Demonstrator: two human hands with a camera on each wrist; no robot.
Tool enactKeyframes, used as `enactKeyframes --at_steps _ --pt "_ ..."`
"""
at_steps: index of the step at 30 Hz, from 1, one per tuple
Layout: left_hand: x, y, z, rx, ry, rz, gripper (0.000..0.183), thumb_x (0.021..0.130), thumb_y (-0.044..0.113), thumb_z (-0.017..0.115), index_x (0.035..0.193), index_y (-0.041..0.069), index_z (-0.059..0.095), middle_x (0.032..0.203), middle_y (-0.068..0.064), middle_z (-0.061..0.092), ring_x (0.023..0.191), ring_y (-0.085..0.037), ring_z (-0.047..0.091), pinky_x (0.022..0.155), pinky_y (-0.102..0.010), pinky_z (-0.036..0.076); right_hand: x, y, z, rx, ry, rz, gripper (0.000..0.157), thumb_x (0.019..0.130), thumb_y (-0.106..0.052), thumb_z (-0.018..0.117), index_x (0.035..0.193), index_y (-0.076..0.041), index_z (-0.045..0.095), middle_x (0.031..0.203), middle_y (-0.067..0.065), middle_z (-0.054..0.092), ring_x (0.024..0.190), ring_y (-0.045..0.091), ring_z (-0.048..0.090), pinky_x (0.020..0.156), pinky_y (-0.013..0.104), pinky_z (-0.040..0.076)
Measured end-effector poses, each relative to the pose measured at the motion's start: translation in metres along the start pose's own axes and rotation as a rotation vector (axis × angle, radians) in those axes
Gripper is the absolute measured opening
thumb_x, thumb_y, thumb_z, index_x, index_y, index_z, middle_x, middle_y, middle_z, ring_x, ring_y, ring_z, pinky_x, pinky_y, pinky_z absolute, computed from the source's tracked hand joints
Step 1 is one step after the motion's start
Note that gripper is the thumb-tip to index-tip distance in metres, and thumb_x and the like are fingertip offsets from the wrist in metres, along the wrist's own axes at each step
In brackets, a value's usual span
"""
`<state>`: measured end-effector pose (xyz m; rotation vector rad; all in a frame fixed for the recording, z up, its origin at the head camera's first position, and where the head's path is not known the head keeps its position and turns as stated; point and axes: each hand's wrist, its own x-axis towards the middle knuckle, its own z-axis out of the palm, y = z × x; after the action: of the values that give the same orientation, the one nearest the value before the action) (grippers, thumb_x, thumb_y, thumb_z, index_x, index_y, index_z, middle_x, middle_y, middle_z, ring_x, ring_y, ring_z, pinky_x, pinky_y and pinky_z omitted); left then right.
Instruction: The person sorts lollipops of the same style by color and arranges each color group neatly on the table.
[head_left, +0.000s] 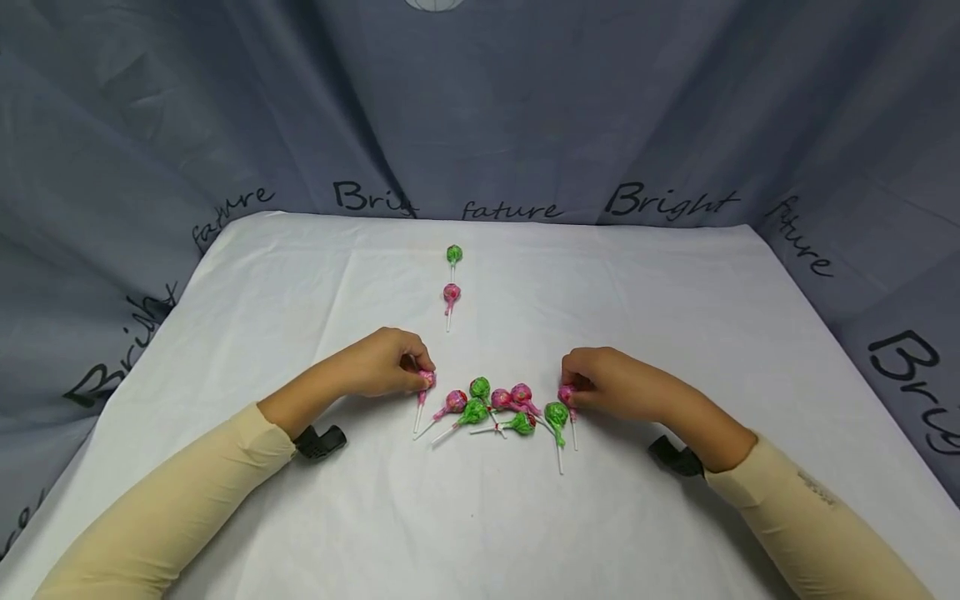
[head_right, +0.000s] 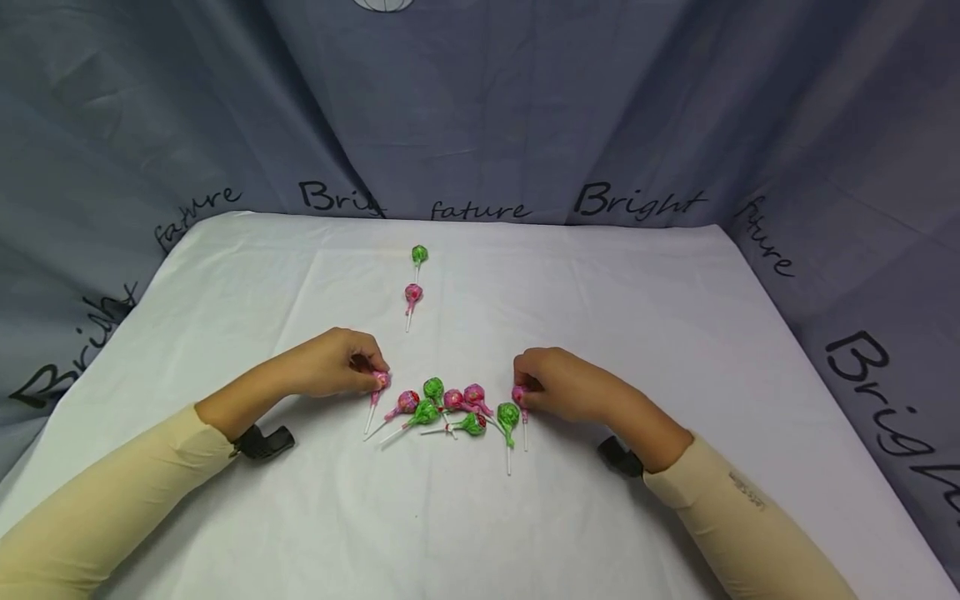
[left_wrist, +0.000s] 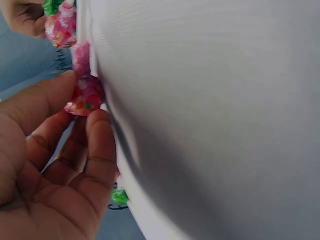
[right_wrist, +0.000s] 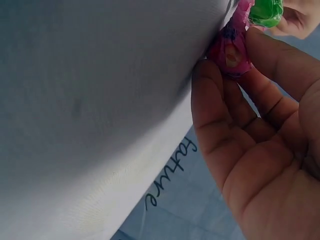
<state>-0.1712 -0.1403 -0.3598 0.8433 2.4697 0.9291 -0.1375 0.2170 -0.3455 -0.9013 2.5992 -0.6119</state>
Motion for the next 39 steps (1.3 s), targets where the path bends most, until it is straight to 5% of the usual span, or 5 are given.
enactKeyframes --at_steps 12,20,30,39 --pt "-0.001 0.000 -0.004 -0.030 -0.014 -0.038 0.007 0.086 0.009 0.077 0.091 0.011 0.072 0.084 0.003 0.065 0.077 -0.013 0.058 0.070 -0.029 0.049 -0.001 0.000 0.003 0.005 0.029 0.010 0.014 0.090 -0.006 0.072 0.090 -0.015 0.061 0.082 -0.007 0.052 0.077 0.013 0.050 0.068 0.029 0.045" --pt "0.008 -0.001 -0.016 0.005 0.047 -0.022 0.013 0.087 0.013 0.077 0.097 0.009 0.071 0.087 0.002 0.066 0.081 -0.015 0.060 0.074 -0.032 0.050 0.001 0.001 0.007 0.009 0.023 0.006 0.014 0.089 -0.006 0.073 0.091 -0.015 0.061 0.082 -0.007 0.053 0.076 0.013 0.050 0.067 0.029 0.045" --pt "0.050 0.004 -0.036 0.001 0.113 0.026 0.017 0.089 0.015 0.075 0.103 0.007 0.071 0.098 -0.001 0.069 0.090 -0.016 0.064 0.082 -0.033 0.051 0.000 0.002 0.007 0.005 0.031 0.007 0.015 0.089 -0.006 0.073 0.091 -0.015 0.062 0.084 -0.007 0.053 0.077 0.013 0.050 0.068 0.029 0.046" --pt "0.094 -0.001 -0.047 0.024 0.099 0.077 0.017 0.090 0.018 0.073 0.103 0.007 0.072 0.095 -0.001 0.069 0.093 -0.016 0.063 0.086 -0.034 0.049 -0.002 0.002 0.007 -0.043 0.046 -0.040 0.015 0.090 -0.008 0.073 0.089 -0.016 0.062 0.084 -0.009 0.052 0.077 0.010 0.049 0.068 0.028 0.044"
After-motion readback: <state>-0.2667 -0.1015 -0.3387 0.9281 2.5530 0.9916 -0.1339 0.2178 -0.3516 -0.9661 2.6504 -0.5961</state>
